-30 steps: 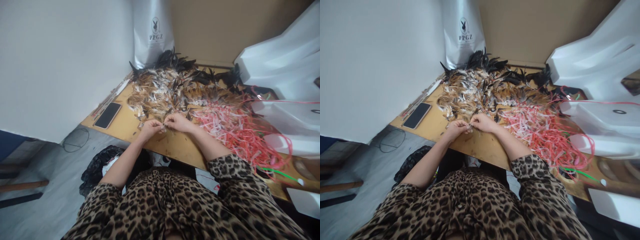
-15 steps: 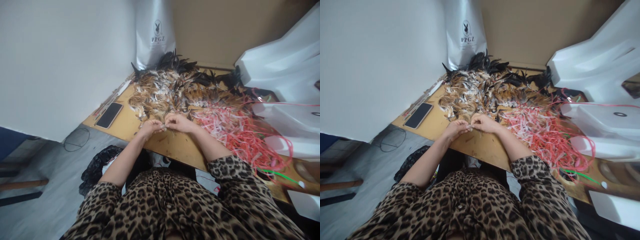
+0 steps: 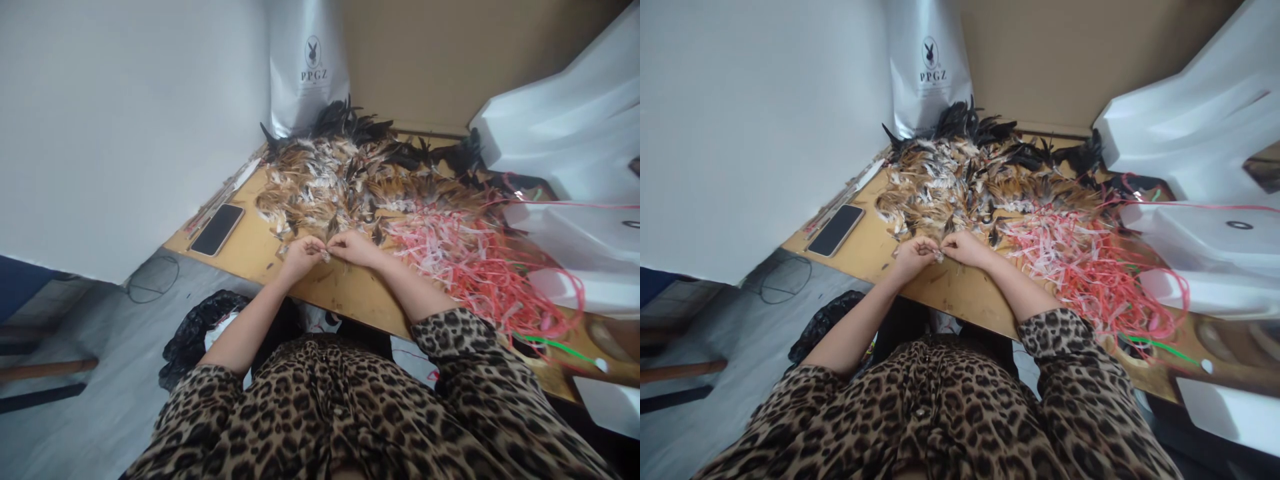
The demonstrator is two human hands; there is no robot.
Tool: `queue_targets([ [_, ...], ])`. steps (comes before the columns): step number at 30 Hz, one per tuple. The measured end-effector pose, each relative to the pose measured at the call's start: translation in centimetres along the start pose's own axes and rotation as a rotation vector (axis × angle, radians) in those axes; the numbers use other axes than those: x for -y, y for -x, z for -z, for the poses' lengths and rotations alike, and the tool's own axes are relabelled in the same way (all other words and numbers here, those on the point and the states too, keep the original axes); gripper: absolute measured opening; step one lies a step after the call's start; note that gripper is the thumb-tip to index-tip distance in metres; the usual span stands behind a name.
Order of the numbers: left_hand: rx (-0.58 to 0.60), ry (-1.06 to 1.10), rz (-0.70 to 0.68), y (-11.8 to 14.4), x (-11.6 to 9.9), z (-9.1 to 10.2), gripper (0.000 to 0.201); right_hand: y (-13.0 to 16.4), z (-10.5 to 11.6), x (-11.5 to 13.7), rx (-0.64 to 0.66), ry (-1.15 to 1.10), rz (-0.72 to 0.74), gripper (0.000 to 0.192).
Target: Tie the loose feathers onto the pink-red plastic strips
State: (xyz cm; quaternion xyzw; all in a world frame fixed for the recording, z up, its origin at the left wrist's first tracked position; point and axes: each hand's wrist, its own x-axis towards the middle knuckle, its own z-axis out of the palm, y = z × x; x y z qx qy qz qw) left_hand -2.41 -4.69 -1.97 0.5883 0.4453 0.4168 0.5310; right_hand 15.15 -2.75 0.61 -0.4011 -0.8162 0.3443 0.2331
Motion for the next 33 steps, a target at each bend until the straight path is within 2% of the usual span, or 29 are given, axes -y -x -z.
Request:
queue_targets([
  [4, -0.054, -0.177, -0.126, 0.2, -0.1, 0.0, 0.011, -0.2, -0.6, -0.6, -0.014, 0.049, -0.005, 0.022],
  [9, -0.075, -0.304, -0.203, 0.5, -0.2, 0.0, 0.011, -0.3, -0.8, -1.0, -0.014, -0.005, -0.048, 0.021],
  [23, -0.113, -0.359, -0.248, 0.3, 0.3, -0.2, 0.014, -0.4, -0.8, -0.9, -0.025, -0.053, -0.103, 0.02],
  [28, -0.148, -0.404, -0.279, 0.3, 0.6, 0.2, 0.006, -0.1, -0.9, -0.7, -0.038, -0.141, -0.205, 0.016],
  [33, -0.113, -0.408, -0.322, 0.5, 0.6, 0.6, 0.006, -0.1, -0.8, -0.6, -0.086, -0.139, -0.253, 0.011],
])
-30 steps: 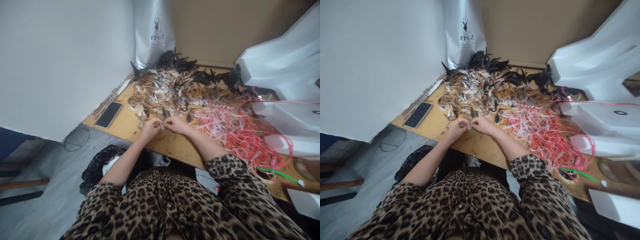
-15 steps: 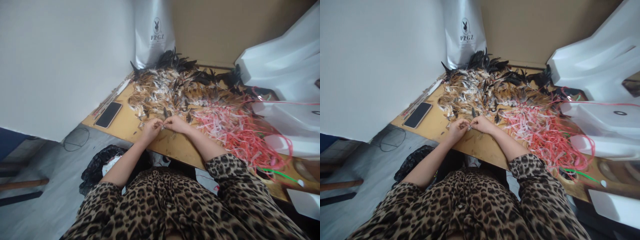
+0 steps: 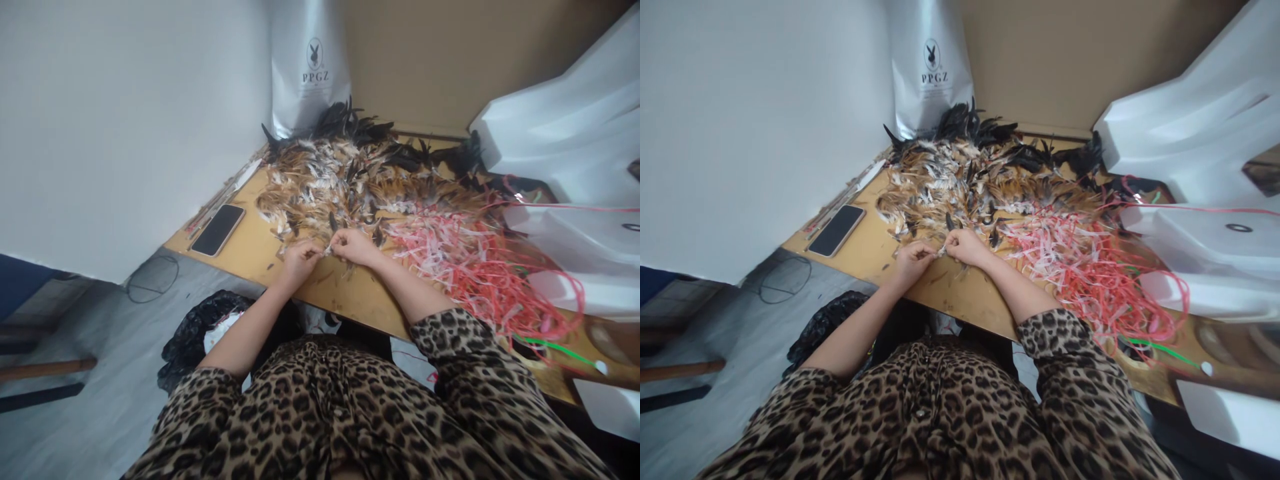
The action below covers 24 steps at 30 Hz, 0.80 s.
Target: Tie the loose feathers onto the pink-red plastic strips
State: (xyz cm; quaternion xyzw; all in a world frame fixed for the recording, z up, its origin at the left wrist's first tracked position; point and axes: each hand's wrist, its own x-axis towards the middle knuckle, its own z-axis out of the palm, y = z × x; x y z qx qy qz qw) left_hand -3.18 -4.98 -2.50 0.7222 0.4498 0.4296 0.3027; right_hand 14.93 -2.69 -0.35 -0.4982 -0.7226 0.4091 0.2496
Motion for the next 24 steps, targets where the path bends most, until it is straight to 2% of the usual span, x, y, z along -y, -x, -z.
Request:
queue_targets([
  [7, -0.003, -0.057, -0.012, 0.4, -0.2, 0.2, 0.007, 0.4, 0.3, 1.0, -0.108, 0.156, 0.054, 0.007],
  [14, -0.01, -0.058, 0.039, 0.8, -0.1, 0.1, 0.005, 0.4, 0.0, 1.0, -0.15, 0.162, 0.062, 0.008],
  [18, -0.004, 0.115, 0.202, 0.7, -0.5, -0.1, 0.01, 0.5, -0.1, 1.2, -0.171, 0.112, 0.087, 0.008],
  [22, 0.015, 0.524, 0.449, 0.2, -1.4, 0.0, 0.023, 0.5, 0.1, 1.4, -0.234, 0.09, 0.174, 0.009],
  [24, 0.022, 0.659, 0.565, -0.1, -2.0, 0.2, 0.031, 0.6, 0.1, 1.5, -0.274, 0.11, 0.221, 0.009],
])
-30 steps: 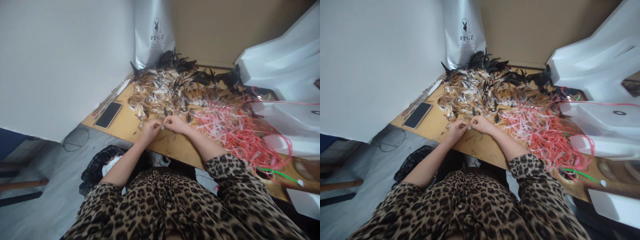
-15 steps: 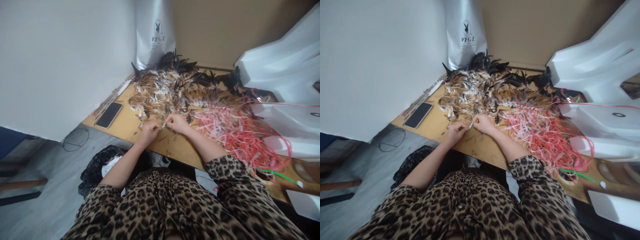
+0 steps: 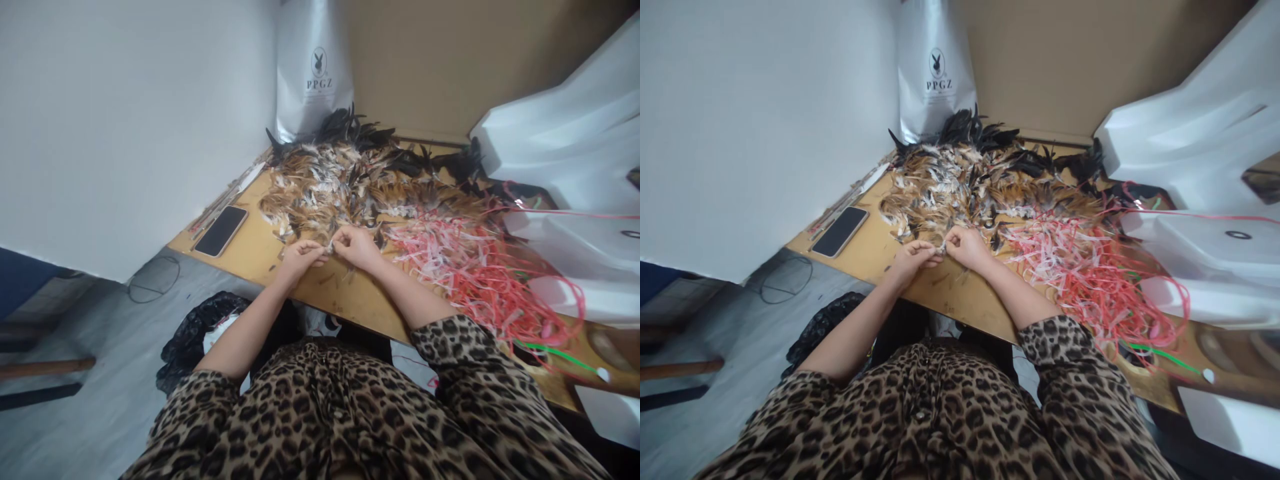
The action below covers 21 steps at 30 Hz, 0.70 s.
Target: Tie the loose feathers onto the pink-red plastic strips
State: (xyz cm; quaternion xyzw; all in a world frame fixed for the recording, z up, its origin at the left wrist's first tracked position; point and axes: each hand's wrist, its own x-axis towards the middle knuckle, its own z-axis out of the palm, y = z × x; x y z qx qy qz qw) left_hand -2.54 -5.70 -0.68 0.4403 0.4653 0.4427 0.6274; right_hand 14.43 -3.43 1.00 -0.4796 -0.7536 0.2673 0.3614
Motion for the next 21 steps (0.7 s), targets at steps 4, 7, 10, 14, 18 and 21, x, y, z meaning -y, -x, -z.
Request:
queue_targets([
  [4, 0.008, 0.103, 0.087, -0.1, -0.9, -0.6, 0.035, 0.1, 0.0, 0.2, -0.027, 0.036, 0.067, 0.009],
  [7, 0.012, 0.129, 0.101, -0.4, -0.9, -0.9, 0.037, 0.2, 0.0, 0.3, -0.021, 0.002, 0.079, 0.009],
  [10, 0.021, 0.176, 0.09, -0.8, -0.9, -1.1, 0.036, 0.0, 0.2, 0.5, -0.042, -0.16, 0.043, 0.012],
  [14, 0.085, 0.301, 0.077, -1.5, -1.3, -1.1, 0.03, -0.7, 1.2, 0.5, -0.299, -0.505, -0.128, 0.02],
  [18, 0.186, 0.346, 0.038, -2.6, -2.0, -1.6, 0.028, -1.4, 2.5, -0.1, -0.311, -0.766, -0.276, 0.025],
  [21, 0.283, 0.338, 0.039, -3.6, -2.6, -2.3, 0.028, -1.6, 3.2, -0.6, -0.134, -0.94, -0.321, 0.028],
])
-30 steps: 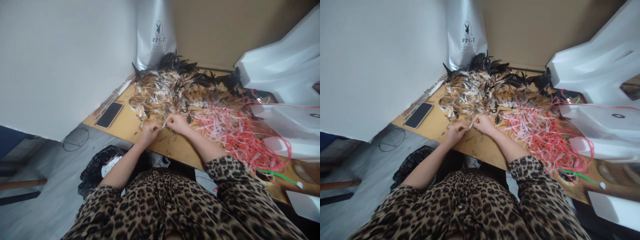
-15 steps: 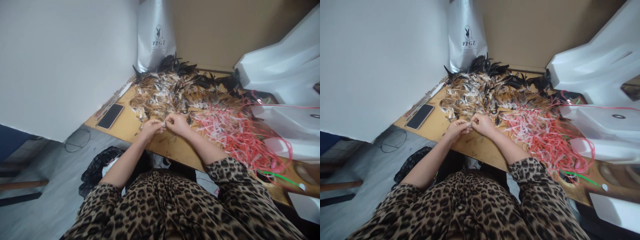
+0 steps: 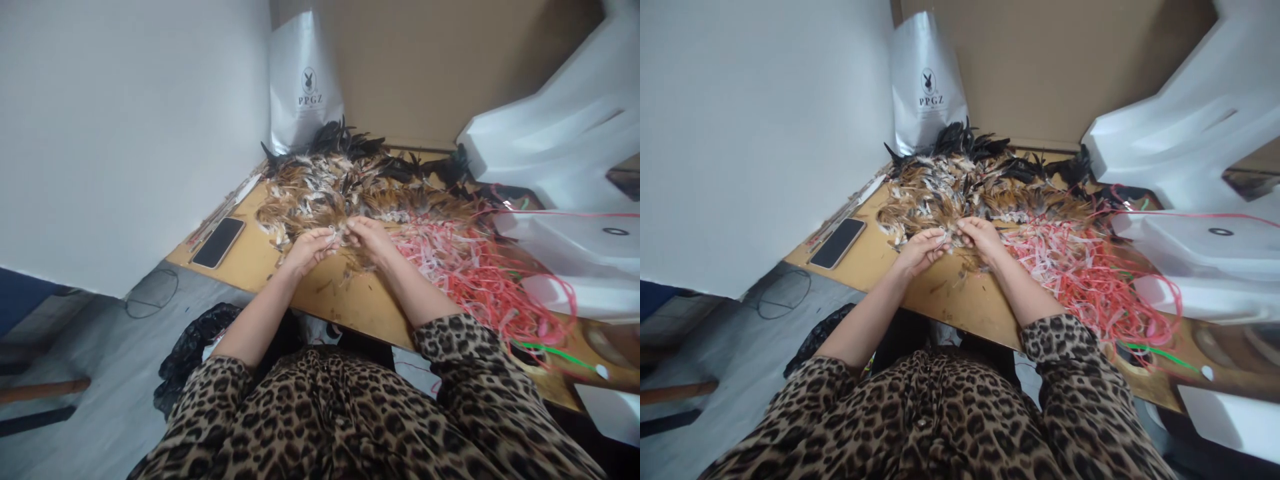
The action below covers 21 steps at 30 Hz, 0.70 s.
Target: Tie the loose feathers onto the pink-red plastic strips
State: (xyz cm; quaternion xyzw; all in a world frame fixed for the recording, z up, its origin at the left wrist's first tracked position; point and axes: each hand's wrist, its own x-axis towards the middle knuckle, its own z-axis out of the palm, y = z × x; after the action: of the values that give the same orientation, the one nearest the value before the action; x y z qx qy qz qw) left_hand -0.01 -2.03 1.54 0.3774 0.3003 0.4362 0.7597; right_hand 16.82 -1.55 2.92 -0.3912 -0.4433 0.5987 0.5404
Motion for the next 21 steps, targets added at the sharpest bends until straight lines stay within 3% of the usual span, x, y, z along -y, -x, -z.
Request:
queue_targets([
  [5, 0.131, -0.009, 0.048, -1.9, -0.1, -1.0, 0.026, 0.0, 0.7, 0.6, 0.125, -0.127, -0.071, 0.026],
  [10, 0.187, 0.003, 0.079, -3.6, -0.1, -1.6, 0.023, -0.1, 1.3, 1.1, 0.131, -0.071, -0.036, 0.025],
  [17, 0.121, -0.124, 0.026, -5.1, 1.0, -1.5, 0.032, -0.9, 1.7, 0.4, -0.145, 0.092, 0.027, 0.032],
  [21, 0.016, -0.229, -0.063, -5.5, 2.1, -0.7, 0.031, -1.2, 1.7, -0.5, -0.177, 0.195, 0.03, 0.031],
])
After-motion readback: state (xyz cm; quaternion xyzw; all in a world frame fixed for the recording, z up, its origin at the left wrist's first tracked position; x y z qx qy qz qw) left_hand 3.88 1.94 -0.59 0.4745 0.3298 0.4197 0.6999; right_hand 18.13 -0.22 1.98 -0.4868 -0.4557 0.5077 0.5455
